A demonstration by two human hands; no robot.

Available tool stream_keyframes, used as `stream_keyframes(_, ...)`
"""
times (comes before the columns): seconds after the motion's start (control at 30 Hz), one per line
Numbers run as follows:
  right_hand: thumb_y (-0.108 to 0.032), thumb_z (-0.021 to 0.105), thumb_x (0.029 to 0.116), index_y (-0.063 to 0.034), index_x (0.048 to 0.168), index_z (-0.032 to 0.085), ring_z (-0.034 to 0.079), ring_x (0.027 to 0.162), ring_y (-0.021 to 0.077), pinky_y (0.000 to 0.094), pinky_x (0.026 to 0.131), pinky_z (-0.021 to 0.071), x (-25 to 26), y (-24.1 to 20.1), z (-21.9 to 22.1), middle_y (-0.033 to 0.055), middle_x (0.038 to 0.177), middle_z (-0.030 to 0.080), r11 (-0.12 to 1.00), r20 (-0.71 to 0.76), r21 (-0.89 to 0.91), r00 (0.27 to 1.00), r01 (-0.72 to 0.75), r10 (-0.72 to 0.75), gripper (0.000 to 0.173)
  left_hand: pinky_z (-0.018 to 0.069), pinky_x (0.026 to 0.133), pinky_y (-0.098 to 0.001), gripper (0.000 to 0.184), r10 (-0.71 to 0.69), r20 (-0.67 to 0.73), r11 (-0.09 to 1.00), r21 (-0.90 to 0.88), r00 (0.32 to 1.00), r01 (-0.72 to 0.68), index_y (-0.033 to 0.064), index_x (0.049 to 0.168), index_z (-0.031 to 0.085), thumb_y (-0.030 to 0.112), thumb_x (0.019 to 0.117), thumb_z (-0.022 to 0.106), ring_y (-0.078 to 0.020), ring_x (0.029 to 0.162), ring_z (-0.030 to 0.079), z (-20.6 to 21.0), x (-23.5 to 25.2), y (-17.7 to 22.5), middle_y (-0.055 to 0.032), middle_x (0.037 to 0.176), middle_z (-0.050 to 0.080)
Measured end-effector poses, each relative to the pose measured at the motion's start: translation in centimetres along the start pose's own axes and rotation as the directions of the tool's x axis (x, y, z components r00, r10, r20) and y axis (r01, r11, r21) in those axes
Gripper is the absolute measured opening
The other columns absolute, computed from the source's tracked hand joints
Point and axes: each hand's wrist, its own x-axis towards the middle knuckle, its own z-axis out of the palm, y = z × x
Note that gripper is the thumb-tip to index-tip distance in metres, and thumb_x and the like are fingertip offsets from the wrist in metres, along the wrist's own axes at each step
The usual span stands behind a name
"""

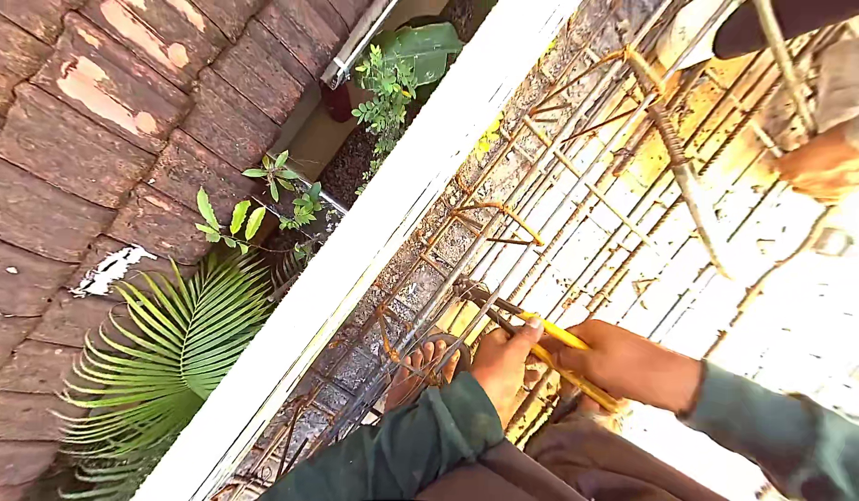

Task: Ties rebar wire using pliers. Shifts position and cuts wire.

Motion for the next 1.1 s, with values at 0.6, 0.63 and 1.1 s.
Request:
stream_keyframes(0.6, -0.006, 0.049, 0.0972, -0.0109, 0.114, 0.055, 0.043, 0.041, 0.0079, 0.0217, 0.038, 0.0393, 0.5, 0.4, 0.9, 0.0005, 0.061, 0.046, 0.915, 0.299, 0.356, 0.951, -0.188, 0.079, 0.018, 0.0507, 0.097, -0.0408, 0.05, -0.047, 0.048, 0.996, -0.071, 0.998, 0.05, 0.0005, 0.131, 0.055, 0.043, 0.1106, 0.04, -0.0229, 0.109, 0.062, -0.2, -0.3, -0.8, -0.014, 0.117, 0.062)
stream_keyframes(0.63, -0.007, 0.05, 0.0988, -0.0097, 0.114, 0.056, 0.046, 0.043, 0.0097, 0.024, 0.041, 0.0433, 0.5, 0.2, 0.9, 0.0016, 0.063, 0.048, 0.94, 0.269, 0.305, 0.961, -0.155, 0.071, 0.017, 0.0509, 0.097, -0.04, 0.047, -0.025, 0.041, 0.997, -0.072, 0.999, 0.028, -0.0002, 0.13, 0.056, 0.04, 0.1104, 0.042, -0.0225, 0.108, 0.062, -0.4, 0.0, -0.9, -0.0142, 0.116, 0.062)
stream_keyframes(1.1, -0.019, 0.075, 0.0882, -0.0082, 0.139, 0.05, 0.069, 0.082, 0.0355, 0.0477, 0.063, 0.0571, -1.8, -5.6, 2.9, 0.0165, 0.103, 0.062, 0.661, -0.283, -0.729, 0.958, -0.178, -0.054, 0.058, 0.0565, 0.075, -0.0278, 0.042, -0.022, 0.066, 0.951, -0.307, 0.998, 0.041, 0.0037, 0.11, 0.06, 0.041, 0.1101, 0.041, -0.0141, 0.077, 0.067, -1.5, -2.4, 0.7, -0.0069, 0.09, 0.066)
